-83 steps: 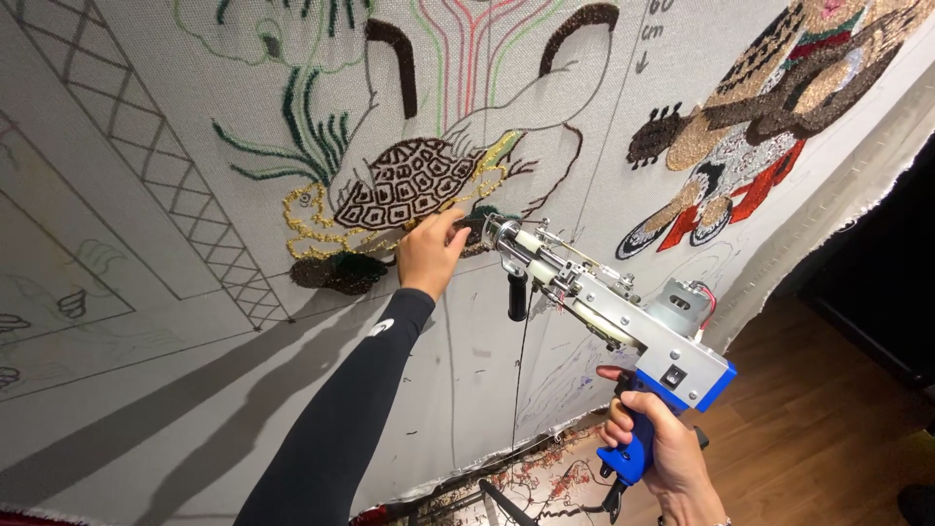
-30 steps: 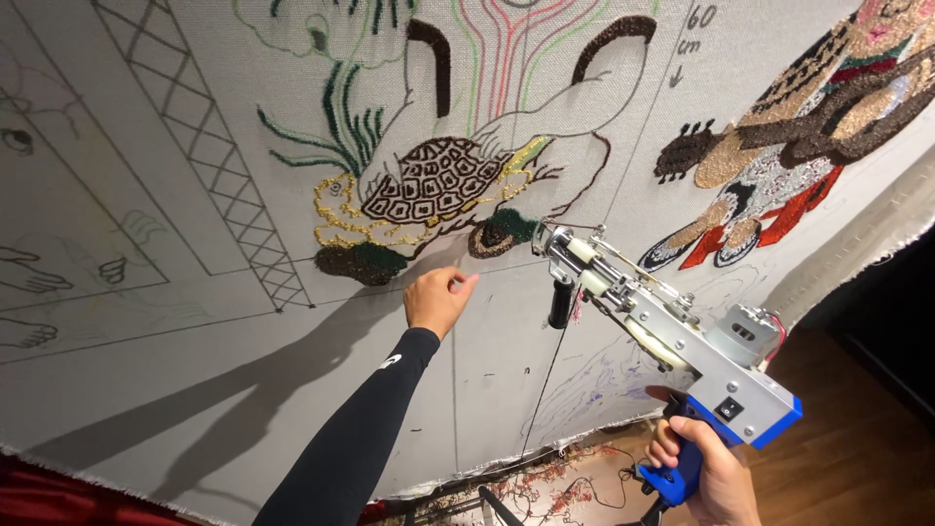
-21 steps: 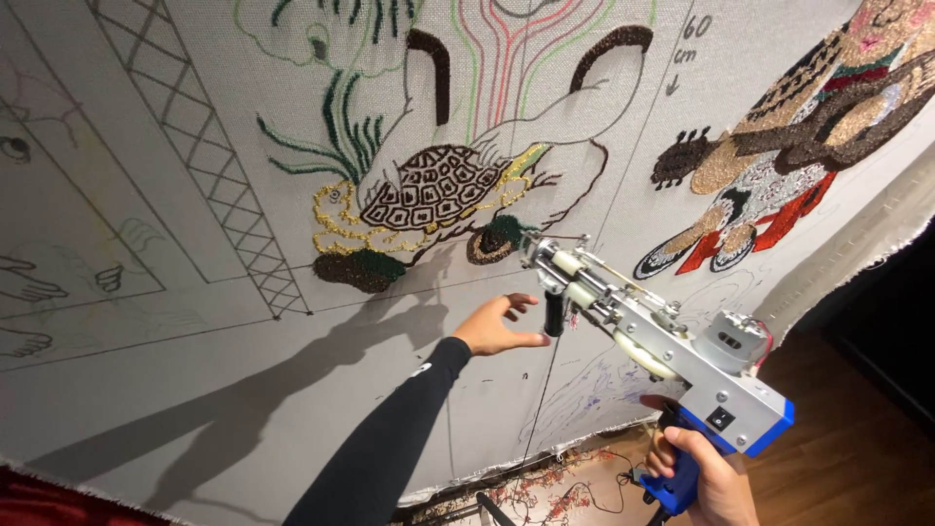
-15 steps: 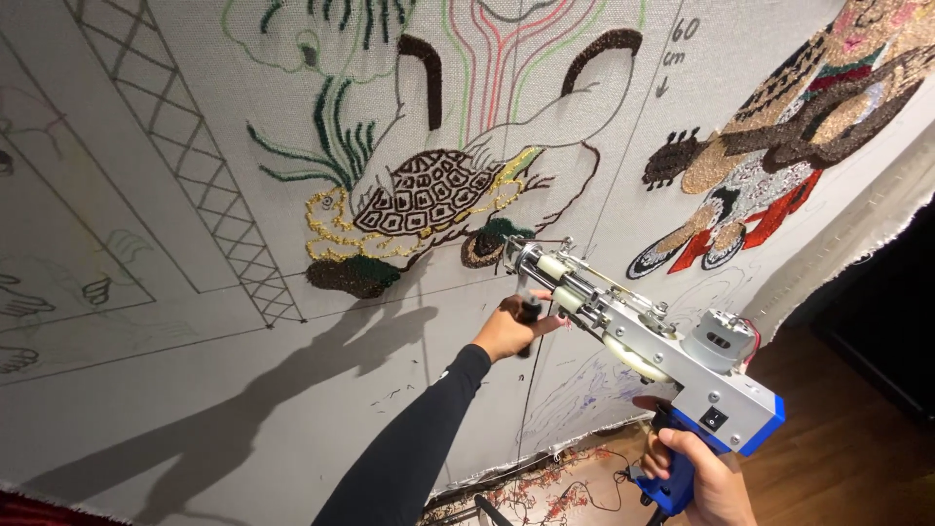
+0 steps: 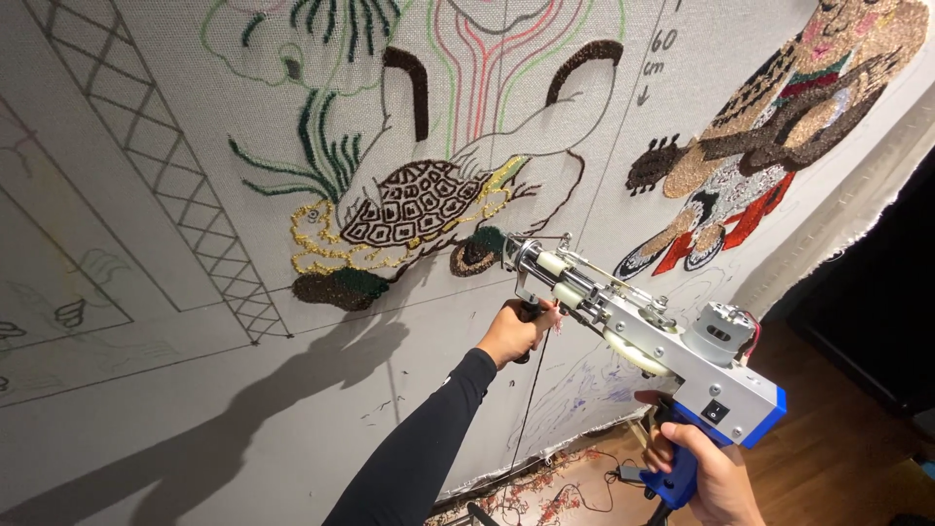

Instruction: The person uses a tufting gun to apply green yarn to a canvas, following a pre-drawn design, and periodically stops to pull at the fabric by hand.

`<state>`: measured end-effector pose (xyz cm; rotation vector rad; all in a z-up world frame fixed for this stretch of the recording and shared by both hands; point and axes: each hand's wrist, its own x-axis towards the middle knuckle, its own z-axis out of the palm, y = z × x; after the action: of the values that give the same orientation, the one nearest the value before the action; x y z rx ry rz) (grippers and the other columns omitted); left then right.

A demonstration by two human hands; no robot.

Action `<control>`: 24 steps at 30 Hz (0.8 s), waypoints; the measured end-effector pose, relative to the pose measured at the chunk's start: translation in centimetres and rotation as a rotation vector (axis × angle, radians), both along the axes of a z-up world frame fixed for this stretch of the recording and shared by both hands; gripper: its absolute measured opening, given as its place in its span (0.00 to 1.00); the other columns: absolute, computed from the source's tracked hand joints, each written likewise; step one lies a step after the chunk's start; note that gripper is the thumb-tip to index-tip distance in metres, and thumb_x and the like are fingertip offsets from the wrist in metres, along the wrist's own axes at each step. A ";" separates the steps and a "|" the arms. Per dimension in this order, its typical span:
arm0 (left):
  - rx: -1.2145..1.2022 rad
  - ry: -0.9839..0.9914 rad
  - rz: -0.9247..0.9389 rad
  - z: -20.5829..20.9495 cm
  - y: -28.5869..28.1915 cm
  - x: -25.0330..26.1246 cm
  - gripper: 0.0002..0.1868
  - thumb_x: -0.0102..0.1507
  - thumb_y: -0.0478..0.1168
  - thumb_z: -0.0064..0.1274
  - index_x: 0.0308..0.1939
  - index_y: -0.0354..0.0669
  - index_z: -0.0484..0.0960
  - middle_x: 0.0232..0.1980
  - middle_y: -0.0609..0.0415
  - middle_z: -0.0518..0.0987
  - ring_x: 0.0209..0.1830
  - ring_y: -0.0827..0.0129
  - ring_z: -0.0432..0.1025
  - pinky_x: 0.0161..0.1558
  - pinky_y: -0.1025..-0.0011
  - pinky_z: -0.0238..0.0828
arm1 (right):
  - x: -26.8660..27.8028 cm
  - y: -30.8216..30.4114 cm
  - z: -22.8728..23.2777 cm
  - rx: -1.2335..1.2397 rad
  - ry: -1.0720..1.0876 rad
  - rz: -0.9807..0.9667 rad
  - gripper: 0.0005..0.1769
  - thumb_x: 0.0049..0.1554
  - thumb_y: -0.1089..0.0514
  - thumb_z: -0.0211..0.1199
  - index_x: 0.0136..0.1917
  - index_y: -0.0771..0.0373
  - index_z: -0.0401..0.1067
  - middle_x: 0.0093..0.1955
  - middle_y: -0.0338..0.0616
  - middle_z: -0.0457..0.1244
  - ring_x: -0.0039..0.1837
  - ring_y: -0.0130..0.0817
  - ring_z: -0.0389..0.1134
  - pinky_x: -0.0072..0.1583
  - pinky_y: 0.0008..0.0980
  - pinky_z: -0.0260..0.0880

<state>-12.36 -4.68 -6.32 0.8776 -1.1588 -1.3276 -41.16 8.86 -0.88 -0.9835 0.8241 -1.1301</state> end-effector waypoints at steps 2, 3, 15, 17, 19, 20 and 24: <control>-0.021 -0.042 0.000 0.6 0.2 0.3 0.17 0.63 0.47 0.63 0.44 0.36 0.81 0.29 0.62 0.81 0.18 0.80 0.63 0.22 0.75 0.59 | 0.2 -0.1 0.2 0.002 0.008 -0.010 0.28 0.52 0.63 0.55 0.65 0.80 0.67 0.27 0.43 0.53 0.29 0.33 0.55 0.36 0.36 0.60; -0.040 -0.086 0.002 0.9 0.3 0.4 0.16 0.62 0.47 0.64 0.42 0.37 0.83 0.28 0.62 0.80 0.18 0.80 0.63 0.22 0.75 0.60 | 0.3 -0.2 0.3 0.005 0.016 -0.020 0.28 0.52 0.63 0.55 0.65 0.80 0.68 0.27 0.43 0.53 0.29 0.33 0.55 0.36 0.37 0.60; 0.012 -0.136 -0.003 2.6 1.4 1.7 0.15 0.64 0.51 0.59 0.43 0.44 0.86 0.18 0.63 0.68 0.15 0.80 0.58 0.22 0.76 0.55 | 2.4 -0.3 1.4 0.048 0.064 -0.089 0.26 0.50 0.63 0.57 0.61 0.78 0.72 0.27 0.44 0.54 0.28 0.34 0.55 0.35 0.38 0.61; -0.002 -0.134 -0.021 2.8 1.6 2.1 0.15 0.64 0.51 0.59 0.44 0.44 0.87 0.18 0.63 0.68 0.15 0.80 0.58 0.21 0.76 0.56 | 2.8 -0.4 1.7 0.057 0.069 -0.094 0.27 0.50 0.63 0.57 0.61 0.78 0.72 0.27 0.44 0.54 0.29 0.34 0.55 0.35 0.38 0.61; -0.012 -0.131 -0.038 2.8 1.8 2.3 0.16 0.63 0.51 0.58 0.45 0.44 0.88 0.18 0.63 0.68 0.15 0.81 0.58 0.21 0.76 0.56 | 3.0 -0.4 1.8 0.070 0.075 -0.098 0.27 0.50 0.63 0.57 0.61 0.78 0.72 0.27 0.44 0.55 0.29 0.33 0.55 0.35 0.38 0.61; -0.003 -0.137 -0.031 2.8 1.8 2.4 0.17 0.63 0.51 0.59 0.44 0.43 0.88 0.18 0.63 0.69 0.15 0.81 0.59 0.22 0.76 0.57 | 3.1 -0.5 1.8 0.075 0.080 -0.097 0.27 0.51 0.62 0.57 0.61 0.78 0.72 0.26 0.44 0.55 0.29 0.33 0.55 0.35 0.37 0.61; 0.042 -0.174 0.028 2.5 1.4 2.6 0.18 0.60 0.50 0.64 0.40 0.36 0.87 0.18 0.61 0.71 0.15 0.79 0.63 0.21 0.76 0.60 | 3.4 -0.8 1.8 0.062 0.066 -0.066 0.27 0.51 0.62 0.58 0.61 0.78 0.73 0.26 0.43 0.54 0.28 0.33 0.55 0.35 0.36 0.59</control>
<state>-9.73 -3.26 -3.82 1.0532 -1.2514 -1.2759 -37.73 8.03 0.88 -0.9517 0.9452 -1.1266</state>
